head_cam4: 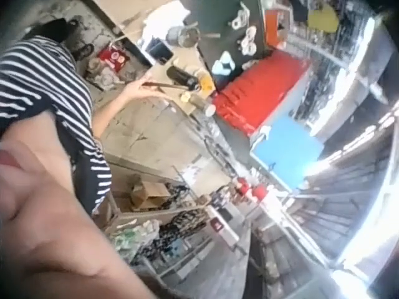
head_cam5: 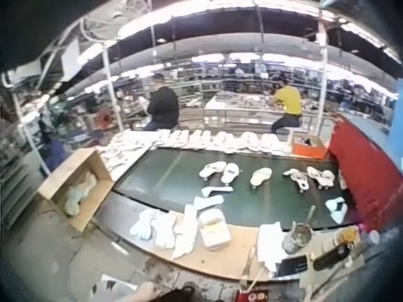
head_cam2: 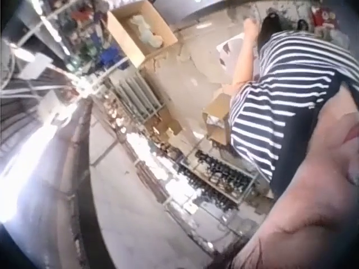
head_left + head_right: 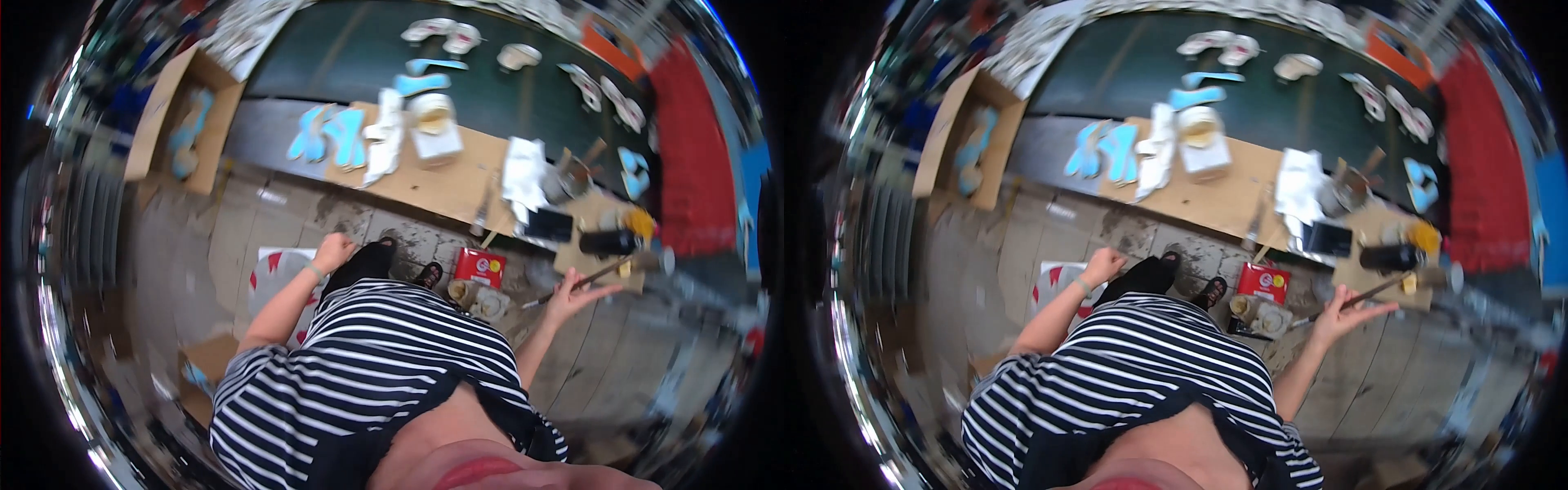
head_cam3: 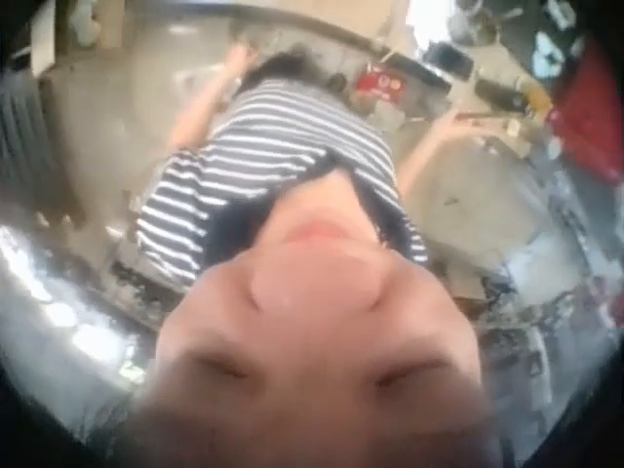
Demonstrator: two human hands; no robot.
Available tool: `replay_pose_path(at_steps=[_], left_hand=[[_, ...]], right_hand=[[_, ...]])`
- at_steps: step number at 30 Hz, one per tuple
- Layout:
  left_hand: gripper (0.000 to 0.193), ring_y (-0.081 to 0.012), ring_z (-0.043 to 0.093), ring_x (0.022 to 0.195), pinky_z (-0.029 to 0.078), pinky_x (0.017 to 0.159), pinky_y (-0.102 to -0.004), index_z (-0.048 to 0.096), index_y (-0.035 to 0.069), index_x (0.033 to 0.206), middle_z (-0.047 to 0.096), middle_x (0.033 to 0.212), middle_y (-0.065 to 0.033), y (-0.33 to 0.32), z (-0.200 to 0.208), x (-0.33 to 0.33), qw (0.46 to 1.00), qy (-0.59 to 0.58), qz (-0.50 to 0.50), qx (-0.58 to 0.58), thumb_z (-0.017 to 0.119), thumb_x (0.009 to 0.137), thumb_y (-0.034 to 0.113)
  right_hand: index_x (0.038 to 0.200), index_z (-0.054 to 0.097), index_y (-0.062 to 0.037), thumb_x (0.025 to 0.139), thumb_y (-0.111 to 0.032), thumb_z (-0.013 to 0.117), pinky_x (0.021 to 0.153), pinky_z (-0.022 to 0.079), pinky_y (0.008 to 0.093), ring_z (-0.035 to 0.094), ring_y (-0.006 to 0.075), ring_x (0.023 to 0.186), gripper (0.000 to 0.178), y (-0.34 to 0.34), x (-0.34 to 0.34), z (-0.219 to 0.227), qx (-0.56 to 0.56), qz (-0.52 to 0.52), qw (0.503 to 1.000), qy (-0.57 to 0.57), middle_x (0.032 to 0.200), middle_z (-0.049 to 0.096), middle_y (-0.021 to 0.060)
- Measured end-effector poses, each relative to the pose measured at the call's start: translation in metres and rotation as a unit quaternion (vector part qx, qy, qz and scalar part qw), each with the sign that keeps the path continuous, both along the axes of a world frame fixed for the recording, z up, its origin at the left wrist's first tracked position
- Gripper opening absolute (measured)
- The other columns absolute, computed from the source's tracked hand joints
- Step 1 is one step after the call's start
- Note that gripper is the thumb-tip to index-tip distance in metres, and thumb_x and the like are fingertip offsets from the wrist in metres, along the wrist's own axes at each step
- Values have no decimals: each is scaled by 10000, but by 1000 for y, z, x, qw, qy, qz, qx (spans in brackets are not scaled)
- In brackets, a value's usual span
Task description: Apply glue to shoe components and assemble them on a production line.
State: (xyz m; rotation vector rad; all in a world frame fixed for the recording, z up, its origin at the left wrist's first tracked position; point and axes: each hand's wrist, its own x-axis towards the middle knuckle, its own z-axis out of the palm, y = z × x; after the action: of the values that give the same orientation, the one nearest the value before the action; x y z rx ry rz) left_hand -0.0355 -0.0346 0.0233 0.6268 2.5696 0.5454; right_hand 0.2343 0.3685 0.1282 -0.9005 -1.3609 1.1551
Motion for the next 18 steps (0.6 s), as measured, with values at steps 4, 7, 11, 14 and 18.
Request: replay_pose_path(at_steps=[4, 7, 11, 14, 18], left_hand=[[307, -395, 636, 772, 504, 717, -466, 686, 35, 704, 642, 731, -213, -40, 17, 29, 997, -10, 75, 4, 625, 847, 300], [331, -397, 637, 774, 502, 733, -471, 695, 36, 718, 646, 734, -215, -75, -14, 12, 989, -40, 139, 30, 611, 862, 322], [339, -340, 649, 718, 504, 685, -429, 689, 15, 757, 648, 696, -185, -114, -37, -40, 988, 35, 139, 63, 569, 902, 298], [345, -266, 649, 644, 500, 630, -389, 679, 3, 732, 650, 661, -151, -126, -24, -90, 981, 36, 137, 130, 566, 906, 278], [421, -160, 561, 543, 445, 547, -332, 628, 0, 637, 600, 576, -103, -147, 11, -153, 959, -44, 222, 168, 617, 894, 333]], right_hand=[[1521, 199, -146, 909, -26, 600, 400, 255, 179, 320, 15, 496, 741, -54, -27, 55, -107, 138, 977, 122, 781, 488, -31], [1348, 479, -14, 945, -78, 570, 386, 215, 175, 296, -5, 462, 418, -46, -47, 39, -101, 233, 967, 31, 718, 475, -52], [1485, 299, -149, 888, -28, 638, 379, 217, 177, 317, 10, 478, 697, -70, -98, 23, -130, 276, 948, -94, 722, 447, -48], [1539, 92, -176, 796, 48, 695, 494, 350, 188, 404, 46, 587, 983, -88, -136, -19, 92, 206, 966, -123, 986, 603, 12], [1426, 323, 71, 675, -35, 824, 982, 444, 314, 515, 214, 1210, 909, -111, -212, -44, -127, 329, 915, -199, 1361, 500, 175]])
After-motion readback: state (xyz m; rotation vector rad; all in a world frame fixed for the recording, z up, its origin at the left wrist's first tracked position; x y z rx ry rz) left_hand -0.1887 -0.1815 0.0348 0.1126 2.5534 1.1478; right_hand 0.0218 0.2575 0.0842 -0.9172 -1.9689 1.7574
